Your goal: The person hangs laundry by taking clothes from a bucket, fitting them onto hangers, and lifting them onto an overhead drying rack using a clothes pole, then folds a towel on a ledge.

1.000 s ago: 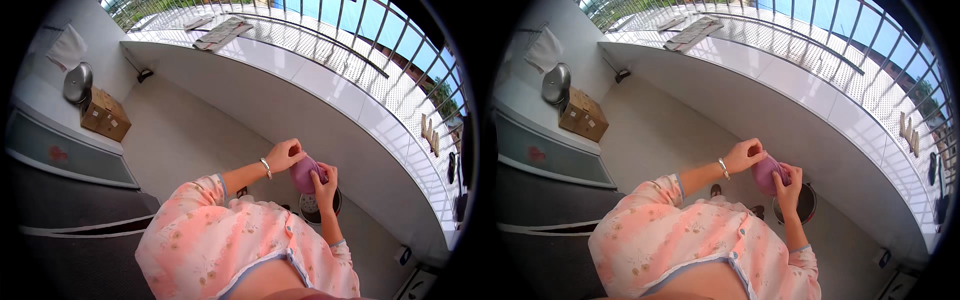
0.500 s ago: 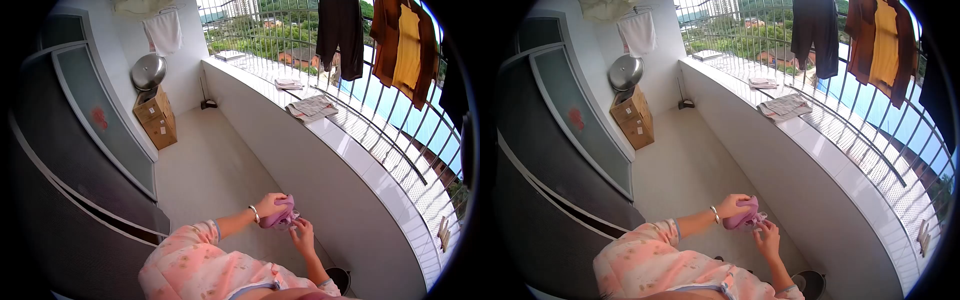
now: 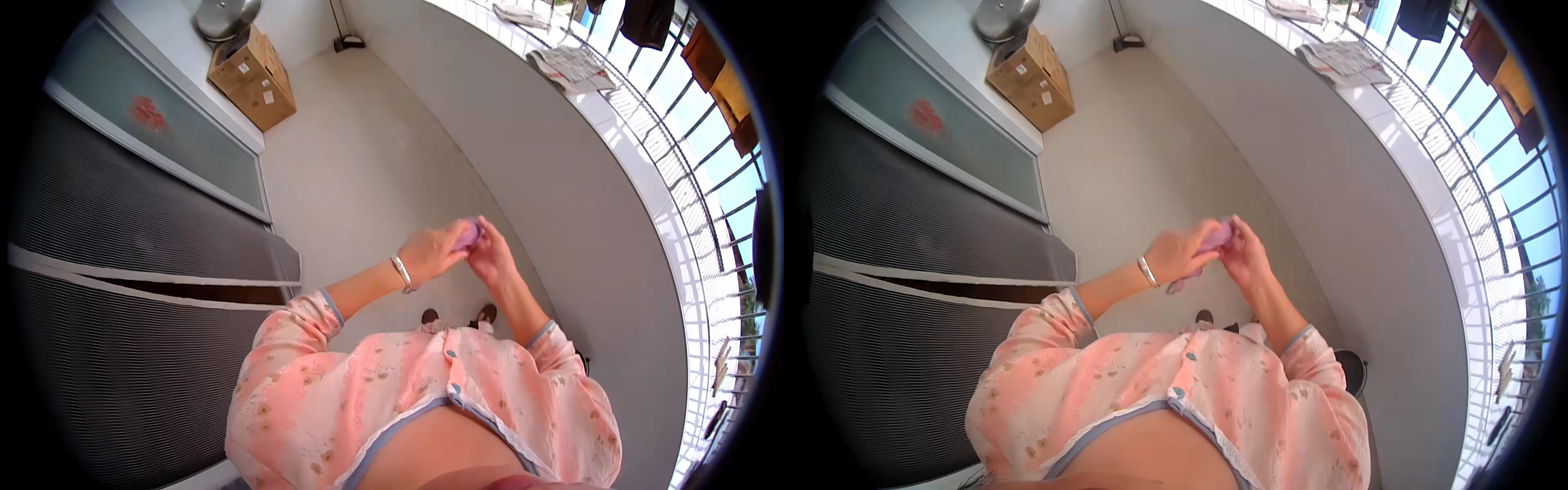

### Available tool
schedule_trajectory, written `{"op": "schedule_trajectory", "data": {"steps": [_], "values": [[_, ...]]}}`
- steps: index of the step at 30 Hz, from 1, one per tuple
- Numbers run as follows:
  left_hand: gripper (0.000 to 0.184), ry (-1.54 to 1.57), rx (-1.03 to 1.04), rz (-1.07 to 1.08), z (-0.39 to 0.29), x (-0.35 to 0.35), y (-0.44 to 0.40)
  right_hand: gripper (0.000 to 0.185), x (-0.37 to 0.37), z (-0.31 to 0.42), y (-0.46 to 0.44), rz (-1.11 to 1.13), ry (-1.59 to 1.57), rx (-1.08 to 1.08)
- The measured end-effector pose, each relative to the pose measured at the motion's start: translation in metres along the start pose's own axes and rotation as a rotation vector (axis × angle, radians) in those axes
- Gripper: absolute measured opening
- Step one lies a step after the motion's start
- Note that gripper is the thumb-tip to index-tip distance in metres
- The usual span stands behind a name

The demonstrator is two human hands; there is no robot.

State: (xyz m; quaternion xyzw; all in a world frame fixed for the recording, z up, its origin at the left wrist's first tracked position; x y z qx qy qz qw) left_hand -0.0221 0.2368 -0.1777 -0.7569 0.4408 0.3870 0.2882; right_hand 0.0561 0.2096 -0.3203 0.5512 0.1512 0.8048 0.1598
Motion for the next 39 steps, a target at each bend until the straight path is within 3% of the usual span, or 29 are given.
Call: {"op": "schedule_trajectory", "data": {"steps": [2,4,5,7,8,10,11,14,16,17,19,20,23,25,26,28,29,31,32,34,35,36,37,39], "values": [[0.049,0.283,-0.237,-0.093,0.044,-0.014,0.010,0.020,0.055,0.040,0.021,-0.094,0.200,-0.295],[0.049,0.411,-0.334,-0.173,0.061,-0.026,0.013,0.026,0.078,0.059,0.015,0.001,0.432,-0.496],[0.049,0.427,-0.370,-0.162,0.079,-0.017,0.013,0.026,0.083,0.052,0.010,-0.017,0.433,-0.459],[0.048,0.936,-0.434,-0.138,0.107,0.016,0.004,0.032,0.107,0.060,0.002,0.076,0.442,-0.525],[0.048,0.954,-0.461,-0.149,0.105,0.011,0.003,0.032,0.103,0.060,-0.008,0.071,0.454,-0.493],[0.045,1.159,-0.482,0.095,0.078,0.018,-0.014,0.032,0.103,0.075,-0.024,0.115,0.624,-0.485],[0.045,1.167,-0.502,0.090,0.082,0.018,-0.023,0.029,0.104,0.083,-0.033,0.087,0.754,-0.490],[0.044,1.230,-0.493,0.088,0.100,0.021,-0.053,0.028,0.103,0.103,-0.066,0.157,0.800,-0.256],[0.044,1.031,-0.616,-0.163,0.147,0.011,-0.060,0.030,0.083,0.126,-0.086,0.103,0.789,-0.231],[0.044,1.034,-0.623,-0.162,0.149,0.009,-0.065,0.028,0.064,0.137,-0.095,0.020,0.833,-0.207],[0.042,1.121,-0.657,-0.389,0.160,-0.011,-0.066,0.031,0.020,0.142,-0.115,-0.076,0.928,-0.113],[0.042,1.118,-0.673,-0.393,0.158,-0.014,-0.067,0.031,0.005,0.140,-0.119,-0.072,0.925,-0.098],[0.042,1.351,-0.596,-0.406,0.133,-0.022,-0.066,0.051,-0.032,0.057,-0.113,0.119,0.816,0.500],[0.042,1.856,-0.700,-0.448,0.115,-0.005,-0.062,0.050,-0.036,0.030,-0.105,0.064,0.734,0.495],[0.042,1.849,-0.710,-0.455,0.118,0.005,-0.060,0.050,-0.028,0.021,-0.099,0.002,0.662,0.479],[0.046,1.941,-0.893,-0.114,0.107,0.064,-0.045,0.049,-0.032,0.010,-0.108,-0.002,0.499,0.492],[0.046,1.937,-0.900,-0.115,0.109,0.068,-0.041,0.044,-0.052,0.001,-0.136,0.110,0.523,0.425],[0.048,1.428,-0.757,0.106,0.108,0.067,-0.042,0.039,-0.066,0.005,-0.171,0.210,0.538,0.356],[0.048,1.435,-0.761,0.106,0.109,0.067,-0.041,0.036,-0.049,0.032,-0.183,0.326,0.854,0.034],[0.046,0.999,-0.694,0.190,0.120,0.056,-0.045,0.033,-0.029,0.065,-0.180,0.452,1.158,-0.302],[0.046,0.999,-0.695,0.184,0.120,0.052,-0.048,0.031,-0.023,0.071,-0.179,0.479,1.537,-0.228],[0.044,0.769,-0.679,0.000,0.130,0.026,-0.054,0.034,-0.021,0.076,-0.176,0.493,1.915,-0.141],[0.042,0.538,-0.653,-0.174,0.135,0.001,-0.055,0.034,-0.009,0.085,-0.168,0.492,1.915,-0.140],[0.041,0.571,-0.576,-0.242,0.147,-0.012,-0.055,0.036,-0.007,0.095,-0.159,0.371,2.281,0.023]]}}
Point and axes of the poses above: each hand's wrist, its own y-axis away from the middle knuckle, its own x-axis out of the palm, z = x × y, the point moved 10 cm from there along -y, towards the middle knuckle, and after that the axes turned 1 degree about x, right-handed, at the moved point
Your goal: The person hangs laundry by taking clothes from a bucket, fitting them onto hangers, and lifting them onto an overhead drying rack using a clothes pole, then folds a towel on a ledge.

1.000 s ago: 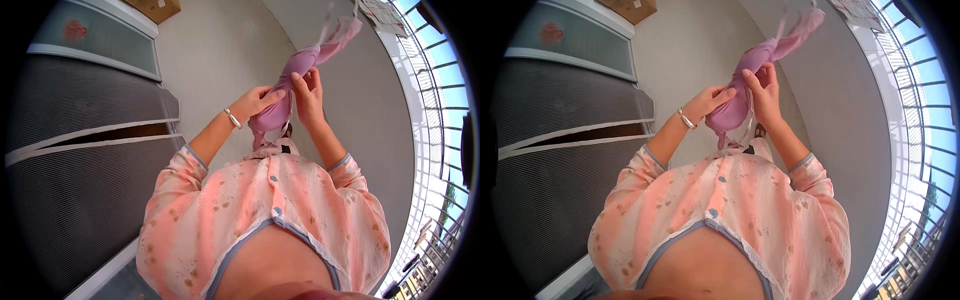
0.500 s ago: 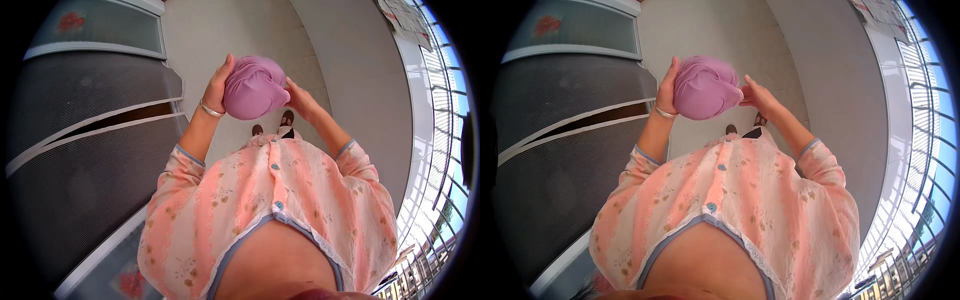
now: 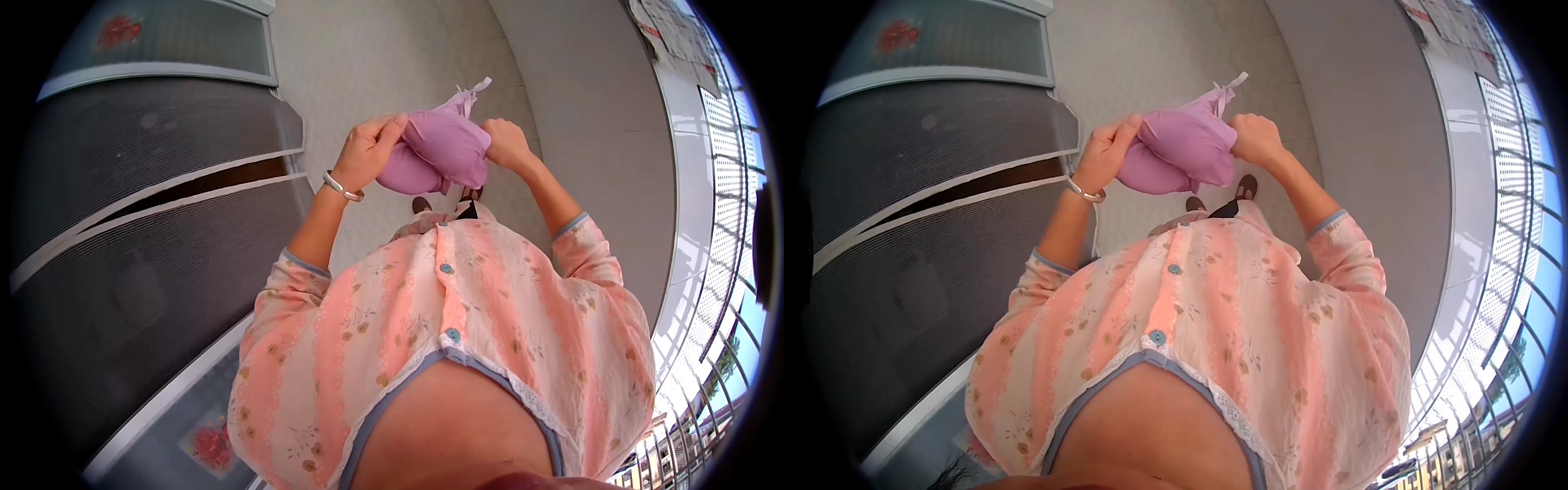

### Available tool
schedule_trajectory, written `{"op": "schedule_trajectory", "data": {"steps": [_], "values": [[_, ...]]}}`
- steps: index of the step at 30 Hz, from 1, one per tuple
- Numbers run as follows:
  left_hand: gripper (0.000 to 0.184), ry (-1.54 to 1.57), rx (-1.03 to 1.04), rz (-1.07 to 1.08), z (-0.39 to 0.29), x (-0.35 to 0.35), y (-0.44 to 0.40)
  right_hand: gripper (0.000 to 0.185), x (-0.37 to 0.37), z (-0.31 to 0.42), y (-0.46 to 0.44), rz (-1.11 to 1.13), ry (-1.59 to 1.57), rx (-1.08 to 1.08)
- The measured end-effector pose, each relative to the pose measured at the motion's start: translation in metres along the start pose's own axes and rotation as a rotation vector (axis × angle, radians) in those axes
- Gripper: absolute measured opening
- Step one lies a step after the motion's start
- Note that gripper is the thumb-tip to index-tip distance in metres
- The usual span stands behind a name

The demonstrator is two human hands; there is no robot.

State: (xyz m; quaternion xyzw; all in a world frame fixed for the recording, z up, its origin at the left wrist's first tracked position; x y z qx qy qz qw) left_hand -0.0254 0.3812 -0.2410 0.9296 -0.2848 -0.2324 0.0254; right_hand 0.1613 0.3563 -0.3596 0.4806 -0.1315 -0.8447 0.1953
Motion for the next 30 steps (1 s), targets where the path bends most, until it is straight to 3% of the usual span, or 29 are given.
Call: {"op": "schedule_trajectory", "data": {"steps": [1,3,4,5,6,8,9,11,16,18,22,24,25,27,30], "values": [[0.039,0.053,0.081,-0.031,-0.004,-0.008,-0.004,0.036,-0.010,0.007,0.005,0.001,0.003,0.001],[0.039,0.197,0.019,-0.042,-0.003,-0.010,-0.008,0.038,-0.011,0.009,0.011,0.097,-0.387,0.076],[0.037,0.434,-0.081,0.032,-0.003,-0.003,-0.009,0.038,-0.006,0.009,0.011,0.103,-0.386,0.077],[0.037,0.670,-0.181,0.107,-0.004,0.005,-0.009,0.043,-0.004,0.013,0.008,0.036,-0.701,0.018],[0.037,0.671,-0.183,0.108,-0.011,0.001,-0.008,0.049,-0.009,0.015,0.007,-0.038,-1.015,-0.042],[0.041,0.964,-0.145,0.088,-0.028,-0.008,-0.005,0.049,-0.021,0.020,-0.005,-0.093,-1.063,-0.063],[0.041,0.966,-0.146,0.093,-0.027,-0.015,-0.004,0.050,-0.031,0.022,-0.011,-0.150,-1.108,-0.084],[0.049,1.210,-0.009,0.103,-0.036,-0.036,-0.007,0.049,-0.044,0.033,-0.021,-0.108,-1.181,-0.118],[0.053,1.117,-0.195,0.101,0.008,-0.061,-0.038,0.045,-0.078,0.073,-0.044,-0.141,-1.443,-0.176],[0.050,1.127,-0.131,0.173,-0.004,-0.077,-0.044,0.043,-0.072,0.091,-0.068,0.078,-1.599,-0.183],[0.049,1.127,-0.078,0.167,-0.002,-0.138,-0.068,0.040,-0.110,0.113,-0.098,0.158,-1.622,-0.284],[0.051,1.099,-0.100,0.204,0.008,-0.173,-0.075,0.032,-0.119,0.109,-0.116,0.166,-1.079,-0.290],[0.051,1.095,-0.095,0.205,0.008,-0.190,-0.076,0.032,-0.135,0.105,-0.122,0.162,-1.078,-0.295],[0.054,1.064,-0.013,0.112,0.002,-0.232,-0.080,0.027,-0.184,0.100,-0.125,-0.085,-0.692,-0.358],[0.056,1.149,0.000,0.122,0.010,-0.268,-0.097,0.030,-0.180,0.139,-0.124,-0.012,-0.624,-0.376]]}}
Point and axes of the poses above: each hand's wrist, its own y-axis away from the middle knuckle, its own x-axis out of the palm, z = x × y, the point moved 10 cm from there along -y, towards the middle knuckle, and after that the axes turned 1 degree about x, right-handed, at the moved point
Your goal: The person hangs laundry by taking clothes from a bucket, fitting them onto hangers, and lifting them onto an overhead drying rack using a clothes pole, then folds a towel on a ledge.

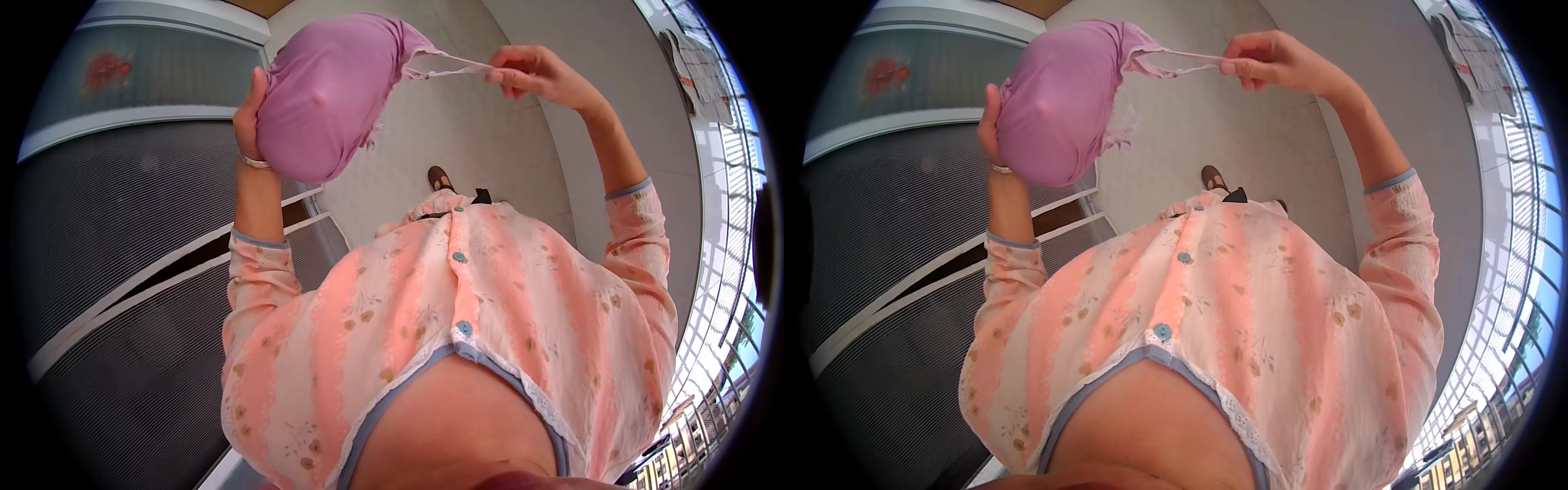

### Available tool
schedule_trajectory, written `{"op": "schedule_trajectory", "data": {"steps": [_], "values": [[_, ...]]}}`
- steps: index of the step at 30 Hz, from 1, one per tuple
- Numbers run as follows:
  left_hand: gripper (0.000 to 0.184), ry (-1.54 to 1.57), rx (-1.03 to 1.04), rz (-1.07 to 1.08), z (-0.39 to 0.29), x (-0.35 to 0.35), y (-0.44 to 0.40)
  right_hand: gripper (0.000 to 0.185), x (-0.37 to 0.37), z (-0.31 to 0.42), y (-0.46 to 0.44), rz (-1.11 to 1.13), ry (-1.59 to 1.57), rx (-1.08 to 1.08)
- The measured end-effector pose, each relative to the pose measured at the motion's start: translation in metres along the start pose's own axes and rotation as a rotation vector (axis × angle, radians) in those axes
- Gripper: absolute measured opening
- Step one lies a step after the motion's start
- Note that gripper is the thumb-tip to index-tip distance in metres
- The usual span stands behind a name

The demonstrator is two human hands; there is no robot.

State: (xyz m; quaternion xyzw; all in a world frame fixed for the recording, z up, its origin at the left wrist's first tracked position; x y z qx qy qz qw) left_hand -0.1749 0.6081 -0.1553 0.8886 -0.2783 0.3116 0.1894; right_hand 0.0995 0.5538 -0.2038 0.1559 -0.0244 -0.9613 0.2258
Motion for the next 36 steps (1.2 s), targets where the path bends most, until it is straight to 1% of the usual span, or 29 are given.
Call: {"op": "schedule_trajectory", "data": {"steps": [1,3,4,5,6,7,8,10,11,12,13,15,16,18,19,21,22,23,24,25,26,27,28,29,31,32,33,34,36], "values": [[0.056,0.004,-0.007,0.002,-0.006,-0.008,-0.004,0.030,0.008,-0.007,-0.006,-0.003,-0.002,0.007],[0.058,-0.080,0.028,-0.046,-0.023,-0.023,-0.016,0.027,0.029,-0.043,-0.017,0.033,0.329,0.120],[0.058,-0.078,0.024,-0.043,-0.028,-0.024,-0.017,0.025,0.018,-0.053,-0.021,-0.060,0.398,0.181],[0.058,-0.056,0.052,0.026,-0.036,-0.015,-0.018,0.025,0.014,-0.057,-0.025,-0.062,0.397,0.185],[0.058,-0.031,0.081,0.094,-0.042,-0.010,-0.018,0.023,-0.006,-0.063,-0.027,-0.251,0.095,0.205],[0.058,-0.028,0.078,0.093,-0.045,-0.013,-0.021,0.021,-0.021,-0.068,-0.023,-0.436,-0.211,0.220],[0.059,0.013,0.077,0.095,-0.048,-0.019,-0.026,0.021,-0.015,-0.067,-0.027,-0.436,-0.216,0.227],[0.059,0.053,0.076,0.097,-0.056,-0.027,-0.033,0.021,0.009,-0.041,-0.039,-0.376,-0.116,0.097],[0.059,0.045,0.065,0.148,-0.057,-0.023,-0.039,0.022,0.017,-0.029,-0.043,-0.348,-0.067,0.031],[0.059,0.038,0.053,0.196,-0.057,-0.018,-0.046,0.029,0.043,-0.031,-0.049,-0.106,-0.130,0.044],[0.059,0.039,0.051,0.192,-0.057,-0.016,-0.055,0.029,0.044,-0.032,-0.052,-0.103,-0.133,0.046],[0.060,0.039,-0.005,0.263,-0.052,-0.008,-0.069,0.049,0.073,-0.021,-0.063,0.191,-0.166,-0.036],[0.060,0.041,0.002,0.251,-0.052,-0.009,-0.076,0.049,0.075,-0.018,-0.071,0.204,-0.168,-0.038],[0.068,0.115,-0.034,0.321,-0.047,0.003,-0.089,0.066,0.073,-0.028,-0.090,0.170,-0.480,0.159],[0.068,0.111,-0.018,0.309,-0.046,0.012,-0.094,0.066,0.073,-0.025,-0.099,0.189,-0.475,0.152],[0.058,-0.042,0.028,0.189,-0.047,0.021,-0.104,0.069,0.072,-0.015,-0.117,0.193,-0.475,0.040],[0.058,-0.050,0.041,0.177,-0.050,0.019,-0.111,0.070,0.067,-0.010,-0.122,0.194,-0.479,-0.016],[0.054,-0.096,0.041,0.148,-0.052,0.011,-0.121,0.070,0.061,-0.010,-0.125,0.210,-0.478,-0.025],[0.050,-0.140,0.040,0.119,-0.055,0.004,-0.128,0.062,0.057,-0.011,-0.129,0.243,-0.577,-0.004],[0.050,-0.142,0.052,0.109,-0.057,0.007,-0.134,0.054,0.052,-0.012,-0.134,0.276,-0.676,0.018],[0.047,-0.141,0.048,0.048,-0.058,0.005,-0.140,0.054,0.042,-0.015,-0.139,0.291,-0.671,0.017],[0.044,-0.136,0.047,-0.014,-0.058,0.001,-0.145,0.043,0.019,-0.020,-0.143,0.210,-0.702,-0.021],[0.044,-0.131,0.058,-0.027,-0.058,-0.005,-0.146,0.032,-0.005,-0.026,-0.146,0.128,-0.735,-0.055],[0.043,-0.105,0.062,-0.062,-0.056,-0.018,-0.145,0.032,-0.021,-0.030,-0.147,0.145,-0.732,-0.050],[0.042,-0.075,0.077,-0.112,-0.053,-0.028,-0.145,0.020,-0.052,-0.040,-0.149,0.180,-0.807,0.092],[0.047,-0.158,0.104,-0.236,-0.055,-0.039,-0.141,0.020,-0.062,-0.029,-0.151,0.198,-0.805,0.098],[0.053,-0.244,0.123,-0.359,-0.056,-0.047,-0.138,0.018,-0.077,-0.013,-0.153,0.211,-0.828,0.034],[0.053,-0.241,0.129,-0.369,-0.058,-0.043,-0.140,0.017,-0.089,-0.001,-0.155,0.222,-0.846,-0.034],[0.072,-0.051,0.282,0.001,-0.080,0.001,-0.141,0.020,-0.093,0.005,-0.167,0.238,-0.834,-0.028]]}}
Point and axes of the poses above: each hand's wrist, its own y-axis away from the middle knuckle, its own x-axis out of the palm, z = x × y, the point moved 10 cm from there along -y, towards the middle knuckle, and after that the axes turned 1 degree about x, right-handed, at the moved point
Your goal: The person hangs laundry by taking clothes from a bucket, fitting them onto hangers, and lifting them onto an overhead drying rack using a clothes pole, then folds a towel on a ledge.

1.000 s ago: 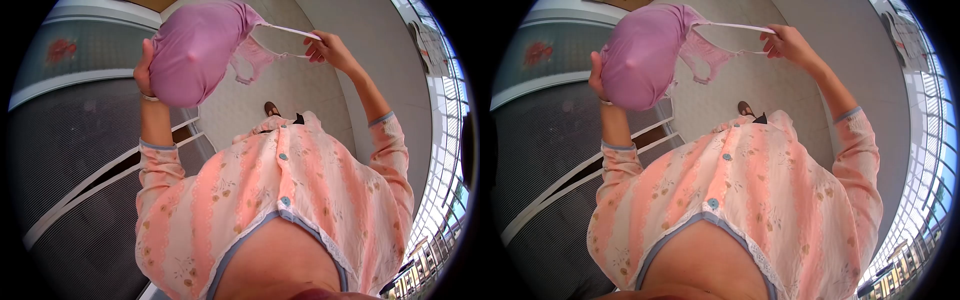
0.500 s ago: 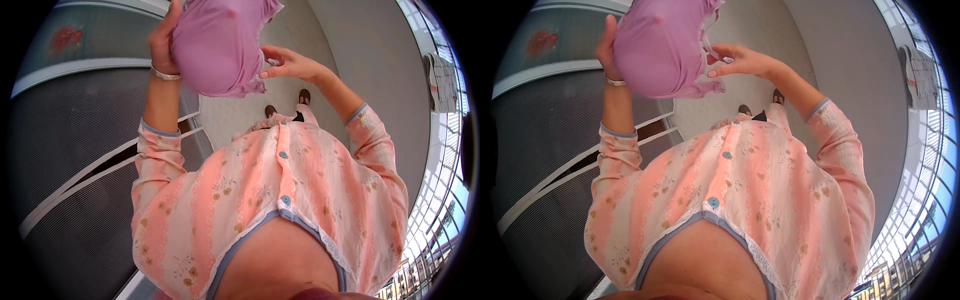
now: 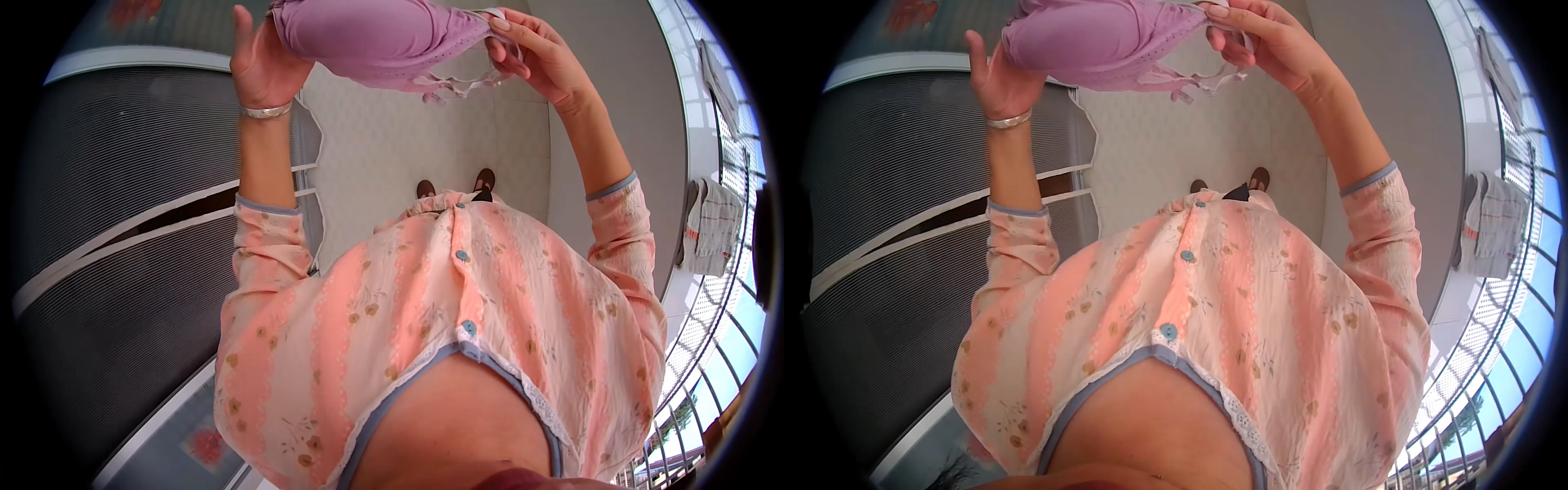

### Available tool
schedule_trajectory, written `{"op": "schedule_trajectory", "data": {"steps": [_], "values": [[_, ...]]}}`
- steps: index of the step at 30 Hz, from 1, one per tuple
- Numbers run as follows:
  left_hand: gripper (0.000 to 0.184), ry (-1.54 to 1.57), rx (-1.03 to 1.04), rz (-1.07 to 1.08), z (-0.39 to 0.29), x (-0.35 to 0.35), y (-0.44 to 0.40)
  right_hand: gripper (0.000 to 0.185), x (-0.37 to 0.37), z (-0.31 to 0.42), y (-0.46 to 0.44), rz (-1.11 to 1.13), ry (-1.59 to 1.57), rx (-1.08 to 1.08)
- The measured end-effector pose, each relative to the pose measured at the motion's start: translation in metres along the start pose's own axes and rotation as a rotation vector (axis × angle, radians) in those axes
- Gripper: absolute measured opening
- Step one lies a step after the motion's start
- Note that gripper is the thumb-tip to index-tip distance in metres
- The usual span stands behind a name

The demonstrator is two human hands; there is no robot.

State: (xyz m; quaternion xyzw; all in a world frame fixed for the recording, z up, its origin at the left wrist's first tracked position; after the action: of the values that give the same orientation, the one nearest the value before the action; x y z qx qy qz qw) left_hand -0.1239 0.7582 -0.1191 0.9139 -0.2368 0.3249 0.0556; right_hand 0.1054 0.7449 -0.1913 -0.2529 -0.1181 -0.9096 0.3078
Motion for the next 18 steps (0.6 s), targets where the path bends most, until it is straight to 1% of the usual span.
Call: {"op": "schedule_trajectory", "data": {"steps": [1,2,3,4,5,6,7,9,10,11,13,14,16,17,18], "values": [[0.072,-0.002,0.009,-0.003,0.013,-0.001,0.000,0.025,0.001,0.003,-0.007,-0.001,0.007,0.005],[0.075,0.288,-0.031,0.058,0.043,0.002,0.003,0.018,0.001,0.003,-0.015,-0.110,0.046,0.016],[0.079,0.578,-0.078,0.119,0.065,0.012,0.001,0.018,0.001,0.003,-0.019,-0.107,0.051,0.017],[0.079,0.579,-0.076,0.123,0.073,0.022,-0.001,0.018,-0.007,0.006,-0.024,-0.161,0.053,-0.030],[0.082,0.500,-0.132,-0.099,0.092,0.015,0.003,0.018,-0.018,0.007,-0.027,-0.217,0.057,-0.078],[0.085,0.422,-0.190,-0.324,0.107,-0.001,0.012,0.015,-0.040,0.002,-0.031,-0.219,0.195,-0.084],[0.085,0.431,-0.192,-0.330,0.105,-0.001,0.012,0.015,-0.044,-0.001,-0.028,-0.220,0.195,-0.074],[0.083,0.183,-0.240,-0.306,0.096,-0.006,0.006,0.016,-0.053,-0.007,-0.026,-0.257,0.339,-0.007],[0.067,0.142,-0.250,-0.211,0.096,-0.004,0.002,0.018,-0.069,-0.018,-0.026,-0.267,0.354,0.058],[0.067,0.140,-0.245,-0.214,0.095,-0.004,0.003,0.018,-0.077,-0.016,-0.025,-0.261,0.355,0.056],[0.051,-0.271,-0.322,-0.117,0.104,0.002,0.006,0.018,-0.083,-0.016,-0.020,-0.228,0.300,0.058],[0.051,-0.271,-0.325,-0.117,0.103,0.000,0.008,0.018,-0.082,-0.013,-0.019,-0.229,0.297,0.059],[0.044,-0.151,-0.472,-0.046,0.105,-0.001,0.019,0.021,-0.068,0.011,-0.015,-0.188,0.438,-0.012],[0.044,-0.155,-0.479,-0.042,0.101,-0.005,0.019,0.021,-0.063,0.021,-0.012,-0.195,0.433,-0.015],[0.043,-0.161,-0.529,-0.070,0.098,-0.012,0.018,0.018,-0.055,0.031,-0.010,-0.173,0.468,0.003]]}}
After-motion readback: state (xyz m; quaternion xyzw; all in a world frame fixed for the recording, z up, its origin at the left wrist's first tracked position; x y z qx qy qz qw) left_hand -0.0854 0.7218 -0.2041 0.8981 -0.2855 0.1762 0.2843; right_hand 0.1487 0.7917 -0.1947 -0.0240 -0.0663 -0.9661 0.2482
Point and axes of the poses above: each hand's wrist, its own y-axis away from the middle knuckle, its own x-axis out of the palm, z = x × y, the point moved 10 cm from there along -y, towards the middle knuckle, and after that the axes turned 1 degree about x, right-handed, at the moved point
